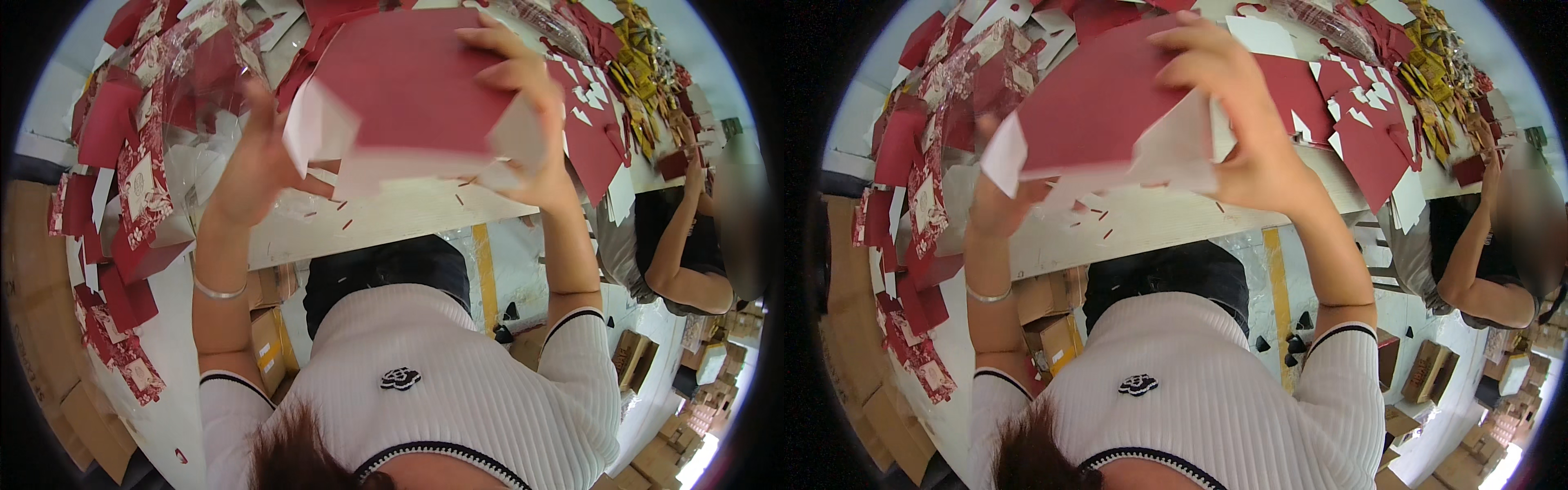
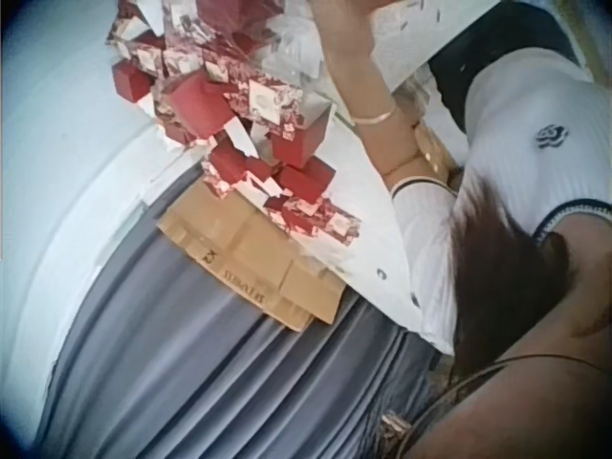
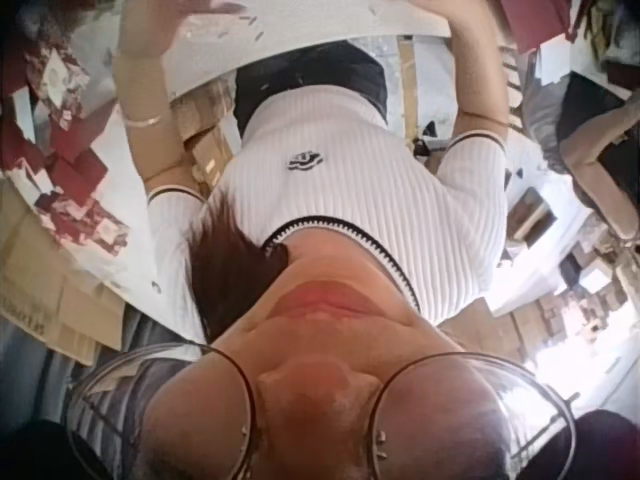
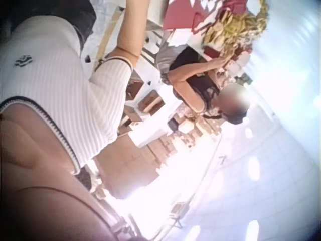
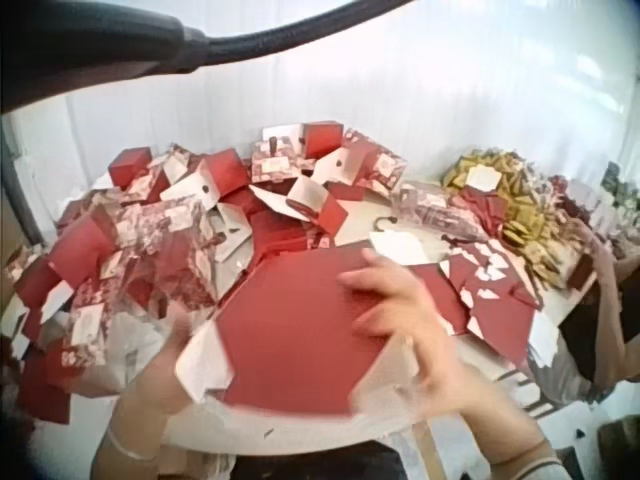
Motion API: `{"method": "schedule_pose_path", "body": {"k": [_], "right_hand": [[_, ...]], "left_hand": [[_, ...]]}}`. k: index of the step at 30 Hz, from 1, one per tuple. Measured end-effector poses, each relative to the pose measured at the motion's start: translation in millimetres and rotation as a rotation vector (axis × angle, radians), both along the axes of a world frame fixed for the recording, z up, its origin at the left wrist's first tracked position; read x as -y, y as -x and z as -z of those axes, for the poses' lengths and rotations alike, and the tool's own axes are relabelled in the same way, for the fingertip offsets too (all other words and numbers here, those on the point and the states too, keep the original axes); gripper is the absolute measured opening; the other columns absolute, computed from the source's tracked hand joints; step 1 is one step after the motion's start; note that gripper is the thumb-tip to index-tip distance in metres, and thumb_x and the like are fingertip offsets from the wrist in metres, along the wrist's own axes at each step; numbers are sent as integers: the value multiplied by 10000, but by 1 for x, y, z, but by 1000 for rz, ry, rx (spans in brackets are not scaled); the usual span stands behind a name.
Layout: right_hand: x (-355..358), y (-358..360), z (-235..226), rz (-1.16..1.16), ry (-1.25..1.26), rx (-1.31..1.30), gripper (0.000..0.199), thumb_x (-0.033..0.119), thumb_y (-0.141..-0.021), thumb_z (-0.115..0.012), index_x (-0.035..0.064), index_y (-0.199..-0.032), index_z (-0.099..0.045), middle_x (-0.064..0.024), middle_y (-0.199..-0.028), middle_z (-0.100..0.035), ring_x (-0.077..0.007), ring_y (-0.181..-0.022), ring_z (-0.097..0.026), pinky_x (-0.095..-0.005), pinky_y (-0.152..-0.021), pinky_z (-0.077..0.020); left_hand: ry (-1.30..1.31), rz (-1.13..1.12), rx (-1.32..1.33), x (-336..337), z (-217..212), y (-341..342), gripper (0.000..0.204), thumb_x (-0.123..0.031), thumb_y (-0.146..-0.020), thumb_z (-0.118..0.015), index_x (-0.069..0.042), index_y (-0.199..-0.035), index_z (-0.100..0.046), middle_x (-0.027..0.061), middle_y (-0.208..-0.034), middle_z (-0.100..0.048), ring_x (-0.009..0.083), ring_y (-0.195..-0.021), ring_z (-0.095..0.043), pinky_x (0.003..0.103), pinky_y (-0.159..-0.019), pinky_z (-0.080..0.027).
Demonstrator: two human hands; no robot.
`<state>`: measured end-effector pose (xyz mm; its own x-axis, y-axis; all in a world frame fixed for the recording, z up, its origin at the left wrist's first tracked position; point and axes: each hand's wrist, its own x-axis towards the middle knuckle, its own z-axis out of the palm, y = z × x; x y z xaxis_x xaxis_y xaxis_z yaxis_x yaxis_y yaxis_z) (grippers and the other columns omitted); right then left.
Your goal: The person assembles small red paper boxes by folding flat pieces and inserting them into patterned sleeves. The person repeatedly picks up red paper pieces, folds them into box shapes, and places them into decorative sleeves on a cluttered table.
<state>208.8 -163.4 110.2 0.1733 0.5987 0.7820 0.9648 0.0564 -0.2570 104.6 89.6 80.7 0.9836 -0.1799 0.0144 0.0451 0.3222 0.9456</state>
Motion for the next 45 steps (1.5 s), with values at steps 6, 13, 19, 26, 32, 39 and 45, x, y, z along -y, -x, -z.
{"method": "schedule_pose_path", "body": {"k": [6, 13, 19, 26, 32, 39, 45], "right_hand": [[-12, 16, 3, -136, -192, -550, 898, 115, -521, -830, 59, -1244, -302, -123, -1212, -416, -222, -1130, -404, -346, -939, -343], [-49, 45, 15, -259, -495, -884, 535, 68, -744, -548, 44, -1234, -334, -91, -1200, -410, -186, -1132, -372, -307, -950, -287], [-49, 49, 15, -71, -679, -948, 507, -38, -701, -472, 10, -1193, -362, -160, -1210, -444, -203, -1103, -431, -308, -957, -323], [-53, 56, 15, -66, -664, -990, 487, -85, -690, -464, 42, -1156, -404, -90, -1163, -464, -170, -1094, -415, -291, -933, -320], [-61, 61, 19, -84, -614, -1002, 462, -72, -710, -474, 49, -1152, -418, -78, -1192, -419, -177, -1116, -391, -296, -945, -300], [-58, 48, 30, -419, -441, -794, 452, 167, -805, -533, 16, -1205, -389, -169, -1263, -395, -260, -1227, -316, -370, -1021, -204], [-64, 44, 31, -375, -433, -730, 325, 26, -807, -500, 9, -1129, -460, -127, -1192, -453, -248, -1219, -316, -372, -1017, -214]], "left_hand": [[-441, -454, 860, 44, -22, -5, 925, -413, -713, -667, 23, -1346, -153, 196, -1294, -349, 248, -1148, -409, 355, -954, -330], [-245, -580, 763, 67, -26, -4, 569, -39, -727, -563, 18, -1241, -326, 142, -1137, -473, 178, -1055, -448, 308, -929, -336], [-58, -331, 653, 69, -25, 0, 515, -78, -782, -499, 17, -1258, -326, 165, -1240, -426, 204, -1138, -416, 314, -965, -311], [-95, -283, 682, 61, -21, 7, 512, -22, -792, -433, -5, -1288, -307, 170, -1219, -443, 186, -1125, -425, 301, -960, -321], [-198, -445, 618, 54, -20, 9, 546, 40, -734, -414, -8, -1271, -326, 169, -1201, -467, 185, -1095, -451, 302, -958, -323], [178, -491, 435, 47, -19, 18, 332, 91, -662, -410, 10, -972, -501, 181, -1129, -522, 224, -1069, -480, 319, -954, -330], [218, -512, 525, 43, -13, 13, 269, 107, -682, -419, -6, -908, -509, 154, -1062, -544, 195, -1011, -496, 302, -902, -371]]}}
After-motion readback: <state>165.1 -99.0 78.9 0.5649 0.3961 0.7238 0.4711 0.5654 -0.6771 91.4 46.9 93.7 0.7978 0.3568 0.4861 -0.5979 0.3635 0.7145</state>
